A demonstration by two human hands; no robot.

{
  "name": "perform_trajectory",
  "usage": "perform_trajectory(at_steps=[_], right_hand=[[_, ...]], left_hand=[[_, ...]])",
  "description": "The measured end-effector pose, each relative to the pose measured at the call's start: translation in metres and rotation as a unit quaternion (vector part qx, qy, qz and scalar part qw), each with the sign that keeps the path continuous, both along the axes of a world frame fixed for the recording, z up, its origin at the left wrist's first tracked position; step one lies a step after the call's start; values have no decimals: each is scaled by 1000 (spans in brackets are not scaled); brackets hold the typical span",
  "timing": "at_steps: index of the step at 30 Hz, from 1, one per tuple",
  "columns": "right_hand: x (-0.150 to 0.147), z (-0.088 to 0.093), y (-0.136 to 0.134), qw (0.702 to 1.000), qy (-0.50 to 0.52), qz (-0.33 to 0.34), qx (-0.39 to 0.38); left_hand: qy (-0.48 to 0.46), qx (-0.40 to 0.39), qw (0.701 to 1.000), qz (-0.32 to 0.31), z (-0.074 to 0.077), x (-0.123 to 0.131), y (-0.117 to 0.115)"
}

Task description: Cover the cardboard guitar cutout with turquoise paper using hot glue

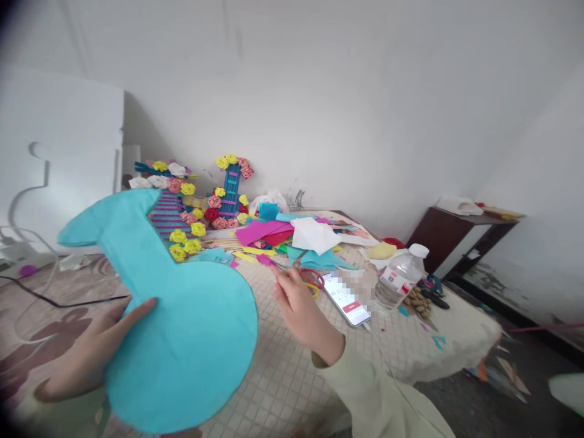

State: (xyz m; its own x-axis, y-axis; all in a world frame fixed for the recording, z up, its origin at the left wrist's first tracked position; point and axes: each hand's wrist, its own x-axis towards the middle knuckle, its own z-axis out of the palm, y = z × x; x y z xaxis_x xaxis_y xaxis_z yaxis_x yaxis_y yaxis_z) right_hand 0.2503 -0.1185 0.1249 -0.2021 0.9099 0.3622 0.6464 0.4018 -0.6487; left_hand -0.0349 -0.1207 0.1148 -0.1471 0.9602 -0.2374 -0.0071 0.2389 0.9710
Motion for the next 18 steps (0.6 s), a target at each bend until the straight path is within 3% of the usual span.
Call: perform_trajectory(at_steps=[3, 6, 12, 18], right_hand=[[-7, 7, -5, 997, -66, 26, 28], [-14, 8, -3, 995, -57, 54, 68], [-28, -3, 10, 982, 41, 98, 159], [-36, -8, 17, 980, 42, 105, 161]], left_hand=[[104, 32, 994, 29, -6, -6, -9], [187, 64, 979, 44, -14, -10, -14], [248, 86, 962, 75, -28, -12, -20], [259, 76, 959, 84, -36, -13, -27]])
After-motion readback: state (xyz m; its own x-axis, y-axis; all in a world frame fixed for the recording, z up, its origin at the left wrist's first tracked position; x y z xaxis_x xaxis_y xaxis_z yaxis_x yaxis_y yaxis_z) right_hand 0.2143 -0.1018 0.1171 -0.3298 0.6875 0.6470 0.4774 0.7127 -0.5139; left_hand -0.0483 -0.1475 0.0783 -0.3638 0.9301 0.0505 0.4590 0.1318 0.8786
